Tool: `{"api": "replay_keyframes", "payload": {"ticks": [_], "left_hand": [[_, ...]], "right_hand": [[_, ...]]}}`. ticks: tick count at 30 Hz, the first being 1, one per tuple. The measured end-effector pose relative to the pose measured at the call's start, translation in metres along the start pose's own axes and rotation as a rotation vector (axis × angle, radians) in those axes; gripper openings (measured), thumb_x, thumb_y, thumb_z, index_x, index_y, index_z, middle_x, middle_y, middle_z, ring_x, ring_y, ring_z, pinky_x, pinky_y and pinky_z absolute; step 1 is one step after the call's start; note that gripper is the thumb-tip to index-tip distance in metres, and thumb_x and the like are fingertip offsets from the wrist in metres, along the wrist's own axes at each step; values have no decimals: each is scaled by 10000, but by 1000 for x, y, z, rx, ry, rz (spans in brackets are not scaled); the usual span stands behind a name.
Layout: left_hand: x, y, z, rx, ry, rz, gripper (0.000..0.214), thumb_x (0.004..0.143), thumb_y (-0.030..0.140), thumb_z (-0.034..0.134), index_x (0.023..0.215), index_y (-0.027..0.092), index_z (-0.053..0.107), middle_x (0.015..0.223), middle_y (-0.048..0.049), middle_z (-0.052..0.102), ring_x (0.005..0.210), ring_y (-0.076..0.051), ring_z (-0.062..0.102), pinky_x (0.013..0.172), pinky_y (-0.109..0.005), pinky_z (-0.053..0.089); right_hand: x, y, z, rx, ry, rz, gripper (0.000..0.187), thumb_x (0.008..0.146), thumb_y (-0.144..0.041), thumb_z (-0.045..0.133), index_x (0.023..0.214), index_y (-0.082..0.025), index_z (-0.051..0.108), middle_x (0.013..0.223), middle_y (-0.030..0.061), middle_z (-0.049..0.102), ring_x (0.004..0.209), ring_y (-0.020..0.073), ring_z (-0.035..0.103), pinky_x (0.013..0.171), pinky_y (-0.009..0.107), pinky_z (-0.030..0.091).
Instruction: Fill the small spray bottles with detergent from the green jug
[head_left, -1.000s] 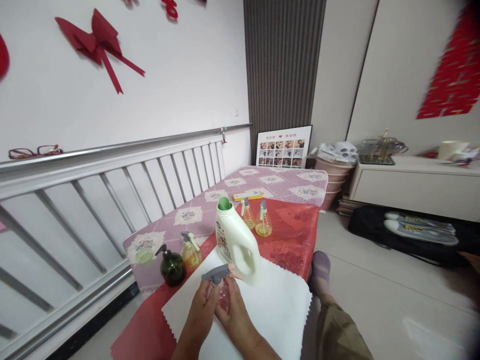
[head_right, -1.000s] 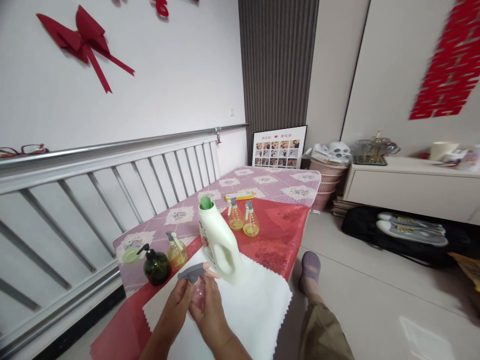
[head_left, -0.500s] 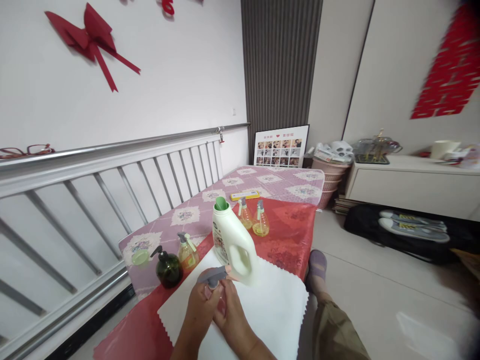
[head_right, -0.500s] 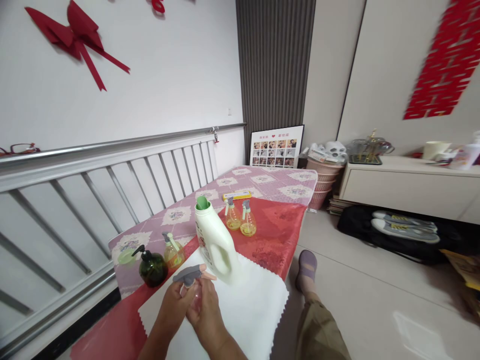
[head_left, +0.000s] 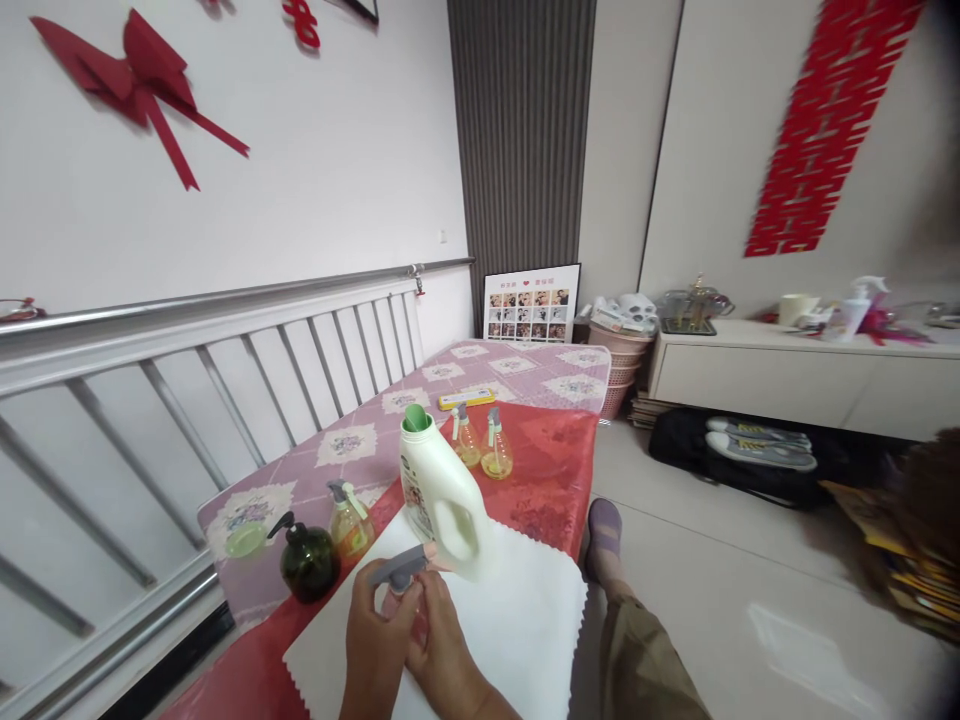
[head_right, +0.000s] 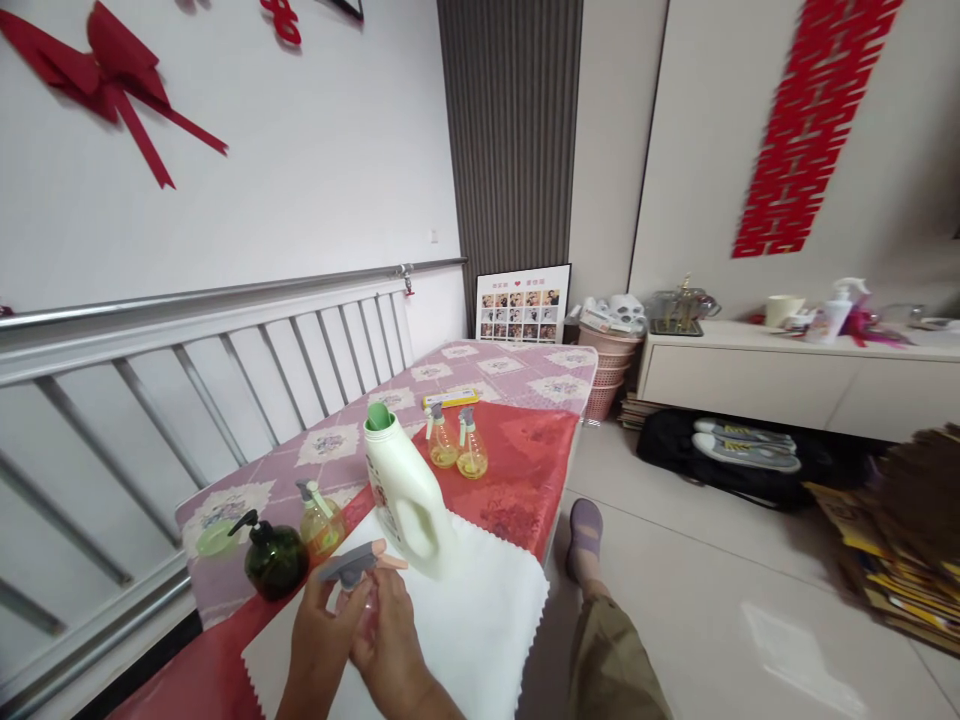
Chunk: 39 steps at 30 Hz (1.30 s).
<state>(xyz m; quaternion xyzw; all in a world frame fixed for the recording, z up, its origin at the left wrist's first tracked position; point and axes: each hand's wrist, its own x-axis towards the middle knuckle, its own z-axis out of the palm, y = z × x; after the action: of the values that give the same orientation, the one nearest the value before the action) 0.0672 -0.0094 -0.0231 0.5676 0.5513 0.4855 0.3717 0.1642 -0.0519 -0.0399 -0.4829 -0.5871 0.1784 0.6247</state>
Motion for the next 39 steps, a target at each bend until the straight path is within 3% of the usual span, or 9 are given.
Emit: {"api": "replay_keyframes", "payload": {"ticks": [5,11,17,23,29,36,39], "left_hand": [[0,9,-12,50,-63,40,485,635,469,735,1035,222,618,1074,-87,707,1091,-316,644,1009,-501,497],[0,11,-20,100,-225,139,432,805,481,573,1137,205,602,1201,-132,671,1186,-308,600,1085,-513,438],[-10,17,-21,50,-288,90,439,868,503,499,1194,214,555,1252,-131,656,1254,-289,573,1125,-487,404],[-22,-12,-25,-18,-232,-70,578,902,579,383,1314,184,478,1468,-156,525,1408,-279,453,1219,-489,317],[-31,-44,-30,-50,-235,-129,627,898,553,425,1399,177,450,1574,-125,429,1487,-255,355,1272,-469,244],[-39,-47,-31,-72,-243,-150,678,908,559,412,1449,152,377,1595,-148,386,1498,-257,332,1278,-493,223],[-38,-50,-29,-83,-226,-150,691,879,576,461,1417,143,428,1572,-164,420,1485,-281,355,1273,-499,238]], "right_hand": [[0,-1,-1,-7,1,-17,447,791,-147,612,1218,-259,541,1095,81,653,998,266,656,894,412,565],[-1,7,1,-20,-6,-22,530,764,-127,609,1271,-257,524,1115,79,654,1018,271,657,900,416,563],[-3,13,2,-35,-18,2,473,780,-147,641,1235,-230,542,1145,104,664,1066,283,653,922,436,556],[-2,15,2,-33,-44,34,541,717,-103,651,1231,-239,548,1141,88,670,1067,279,652,922,424,556],[-1,17,2,-42,-75,73,563,673,-111,688,1205,-216,535,1130,104,665,1066,296,651,941,467,547],[3,5,-5,-28,-130,22,586,703,-137,679,1254,-226,503,1168,108,645,1089,282,655,957,459,548],[2,3,-6,-31,-132,8,653,650,-105,687,1267,-226,512,1182,113,653,1106,304,656,969,481,546]]}}
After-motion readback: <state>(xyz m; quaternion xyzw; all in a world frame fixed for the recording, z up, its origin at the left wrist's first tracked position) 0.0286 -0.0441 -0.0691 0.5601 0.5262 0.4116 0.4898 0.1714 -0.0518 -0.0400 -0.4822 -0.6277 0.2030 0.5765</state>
